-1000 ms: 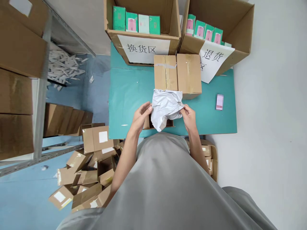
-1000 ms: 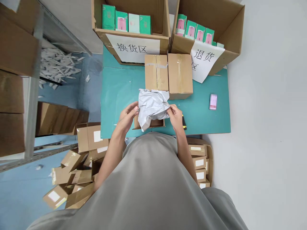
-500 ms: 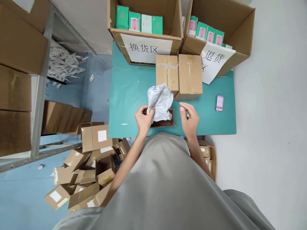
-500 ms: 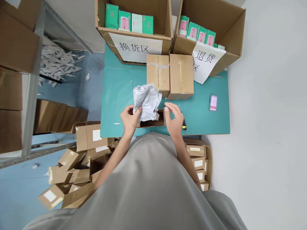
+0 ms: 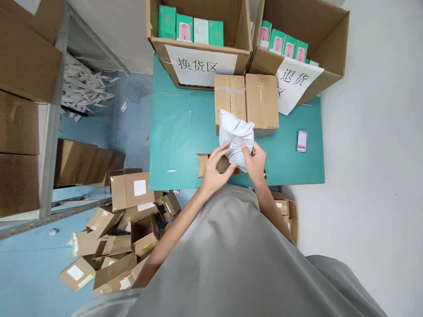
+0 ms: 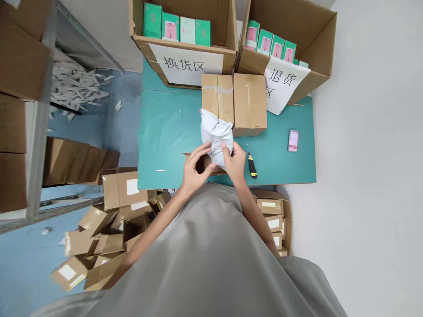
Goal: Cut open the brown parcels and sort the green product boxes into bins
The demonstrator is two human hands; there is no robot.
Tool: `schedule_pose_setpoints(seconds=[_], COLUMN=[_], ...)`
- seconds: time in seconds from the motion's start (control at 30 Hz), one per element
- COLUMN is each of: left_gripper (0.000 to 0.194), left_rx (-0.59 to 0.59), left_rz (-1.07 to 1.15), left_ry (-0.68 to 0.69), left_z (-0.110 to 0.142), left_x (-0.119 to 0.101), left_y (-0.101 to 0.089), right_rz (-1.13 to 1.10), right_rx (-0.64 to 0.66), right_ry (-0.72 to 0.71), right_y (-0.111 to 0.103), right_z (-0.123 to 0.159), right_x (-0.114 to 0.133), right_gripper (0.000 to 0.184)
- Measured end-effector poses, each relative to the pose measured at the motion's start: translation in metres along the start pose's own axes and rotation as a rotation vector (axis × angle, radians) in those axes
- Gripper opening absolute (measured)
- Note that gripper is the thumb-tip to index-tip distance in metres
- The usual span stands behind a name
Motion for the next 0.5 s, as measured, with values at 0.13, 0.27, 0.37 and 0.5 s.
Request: schedule_pose_setpoints(seconds=[0.13, 0.27, 0.37, 0.5], left_gripper=[0.079, 0.089, 0.081, 0.071], left_rx=[-0.163, -0.020, 0.050, -0.019], left_rz=[0.187, 0.483, 0.588, 0.632], left_ry=[-0.158, -0.329, -0.453, -0.582], left_z=[-0.007, -0.013, -0.013, -0.012], left_x=[0.029, 0.046, 0.040, 0.029], left_y=[-0.030, -0.044, -0.040, -0.029], right_rz=[-0.277, -0.424, -0.442, -0.375], right_rx=[0.020, 0.045, 0.096, 0.110], right_ry=[0.078, 0.162, 0.194, 0.183], right_y=[-0.020, -0.028, -0.026, -0.024], right_z=[-0.007, -0.008, -0.009, -0.012], right_x=[-0.001, -0.004, -0.009, -0.017], right_gripper=[0.043, 0.047, 0.050, 0.053])
Point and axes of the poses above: each hand's wrist, its own z-axis away from the middle knuckle, its own y-axis out of the palm, x = y × z, the point moved 2 cm from there along -z, towards the middle knuckle, and after that the axes turned 8 degrees about x, right-handed, at the moved point
